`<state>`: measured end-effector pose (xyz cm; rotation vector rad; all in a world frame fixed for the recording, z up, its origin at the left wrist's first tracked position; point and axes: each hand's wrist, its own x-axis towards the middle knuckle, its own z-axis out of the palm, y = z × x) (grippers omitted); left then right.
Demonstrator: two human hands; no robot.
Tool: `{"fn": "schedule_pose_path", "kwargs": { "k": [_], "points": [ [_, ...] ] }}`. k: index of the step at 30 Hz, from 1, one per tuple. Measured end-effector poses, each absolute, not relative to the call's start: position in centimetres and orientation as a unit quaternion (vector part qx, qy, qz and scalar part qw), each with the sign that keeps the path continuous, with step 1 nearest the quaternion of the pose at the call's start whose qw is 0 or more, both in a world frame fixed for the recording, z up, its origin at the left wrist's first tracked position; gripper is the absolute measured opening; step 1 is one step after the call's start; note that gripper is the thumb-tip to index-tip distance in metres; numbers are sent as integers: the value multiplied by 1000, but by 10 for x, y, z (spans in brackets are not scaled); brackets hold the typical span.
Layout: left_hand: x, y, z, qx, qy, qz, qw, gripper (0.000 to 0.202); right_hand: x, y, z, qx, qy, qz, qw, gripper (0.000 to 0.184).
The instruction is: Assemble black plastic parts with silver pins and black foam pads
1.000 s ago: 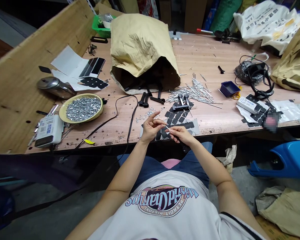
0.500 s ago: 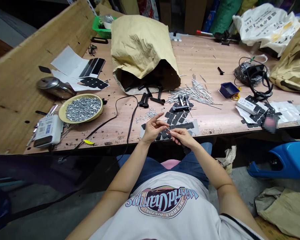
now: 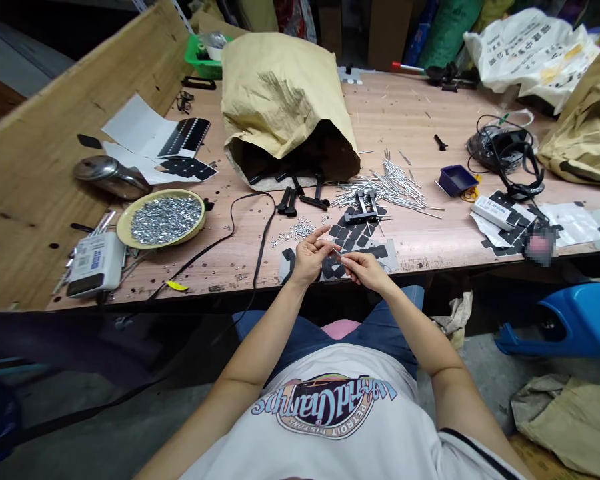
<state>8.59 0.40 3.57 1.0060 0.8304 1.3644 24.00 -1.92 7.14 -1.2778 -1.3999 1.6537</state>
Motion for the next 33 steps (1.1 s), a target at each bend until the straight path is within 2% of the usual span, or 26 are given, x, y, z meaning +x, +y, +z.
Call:
{"fn": "schedule_pose_path", "kwargs": {
  "k": [6, 14, 21, 33],
  "points": [
    [77, 4, 39, 512, 343, 541, 573, 56, 243, -19, 68, -486, -545, 620, 288, 44],
    [87, 5, 34, 417, 355, 605, 578, 73, 235, -20, 65, -484, -533, 612, 328, 48],
    [94, 3, 32, 328, 350, 619, 622, 72, 232, -21, 66, -493, -552, 579, 341, 45],
    [83, 6, 31, 390, 336, 587, 624, 74, 242, -21, 67, -483, -598, 560, 309, 46]
  ]
}}
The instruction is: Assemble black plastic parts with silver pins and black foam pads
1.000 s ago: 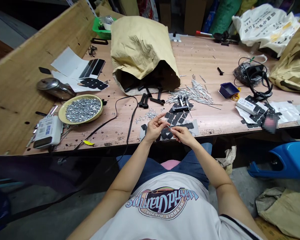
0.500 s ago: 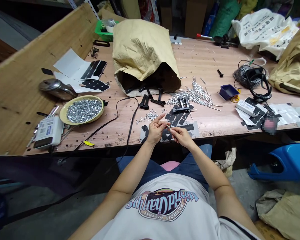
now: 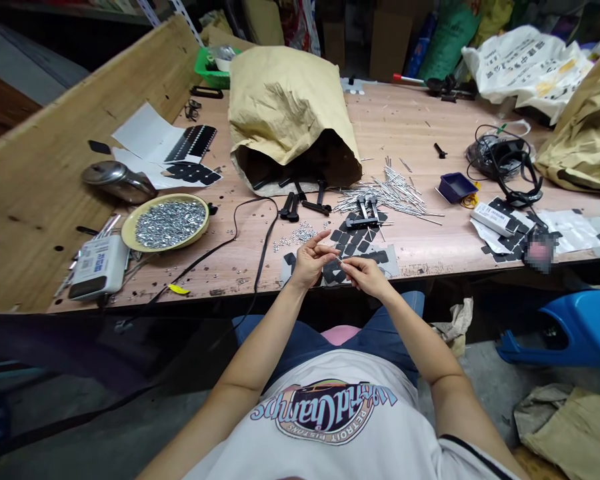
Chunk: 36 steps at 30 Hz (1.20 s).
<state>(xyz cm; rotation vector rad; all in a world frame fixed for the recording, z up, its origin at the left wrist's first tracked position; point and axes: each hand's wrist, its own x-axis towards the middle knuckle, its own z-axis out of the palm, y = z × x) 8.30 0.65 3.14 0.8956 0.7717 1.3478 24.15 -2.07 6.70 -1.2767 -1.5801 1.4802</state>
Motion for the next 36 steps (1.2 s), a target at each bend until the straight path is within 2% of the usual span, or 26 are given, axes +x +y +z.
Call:
{"fn": "schedule_pose_path", "kwargs": {
  "k": [12, 17, 25, 28, 34, 36],
  "points": [
    [80, 11, 29, 398, 298, 555, 667, 74, 238, -20, 63, -498, -581, 542, 348, 45],
    [83, 14, 21, 395, 345, 558, 643, 69, 241, -20, 64, -503, -573, 546, 347, 47],
    [96, 2, 25, 432, 372, 591, 571, 39, 245, -24, 62, -523, -572, 538, 333, 47],
    [100, -2, 28, 444, 380, 592, 555, 38, 245, -25, 61, -518, -548, 563, 338, 48],
    [102, -4, 28, 419, 348, 575, 611, 48, 244, -24, 64, -494, -505, 615, 350, 48],
    [102, -5, 29, 420, 360, 578, 600, 44, 242, -23, 65, -492, -512, 612, 349, 46]
  ]
}}
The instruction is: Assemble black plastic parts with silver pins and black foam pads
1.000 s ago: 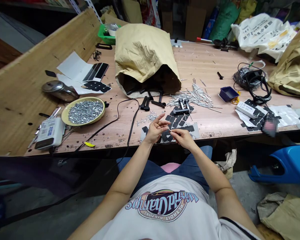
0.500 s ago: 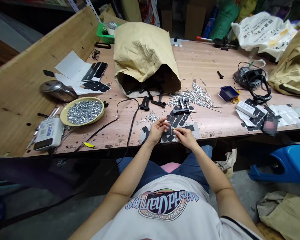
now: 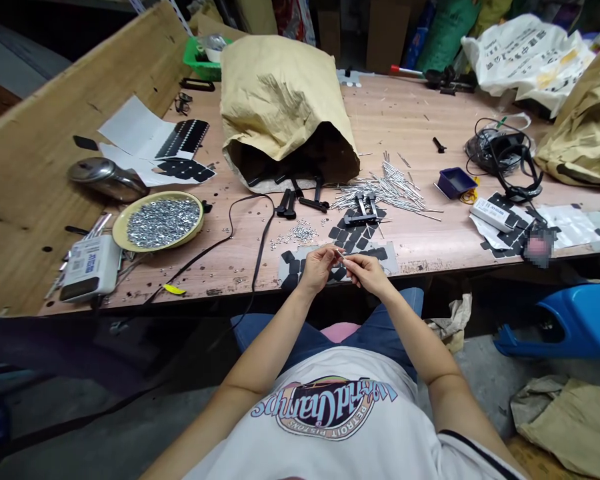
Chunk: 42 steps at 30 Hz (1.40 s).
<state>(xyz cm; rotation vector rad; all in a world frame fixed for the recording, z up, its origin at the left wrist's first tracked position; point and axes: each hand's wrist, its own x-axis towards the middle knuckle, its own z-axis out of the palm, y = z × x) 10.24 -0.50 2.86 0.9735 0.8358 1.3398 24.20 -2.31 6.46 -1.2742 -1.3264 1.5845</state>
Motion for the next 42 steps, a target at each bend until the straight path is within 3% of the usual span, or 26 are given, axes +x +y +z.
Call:
{"fn": "schedule_pose_path", "kwargs": {
  "k": [4, 11, 16, 20, 24, 28, 42],
  "points": [
    [103, -6, 32, 439, 378, 597, 555, 31, 240, -22, 63, -489, -522, 607, 346, 45],
    [106, -8, 28, 410, 404, 614, 540, 25, 249, -35, 56, -461, -612, 558, 318, 49],
    [107, -10, 16, 433, 461, 543, 552, 21, 272, -44, 45, -574, -706, 310, 275, 40],
    [101, -9, 11, 418, 505, 548, 520, 26, 284, -48, 40, -706, -683, 135, 131, 42],
    [95, -8, 17, 424, 496, 565, 504, 29, 278, -52, 36, -653, -739, 151, 66, 39],
    [90, -9, 26, 427, 510, 582, 468, 29, 277, -49, 32, -687, -711, 112, 95, 42],
    [80, -13, 34, 463, 534, 582, 402, 32, 274, -45, 29, -647, -723, 186, 155, 37]
  ]
}}
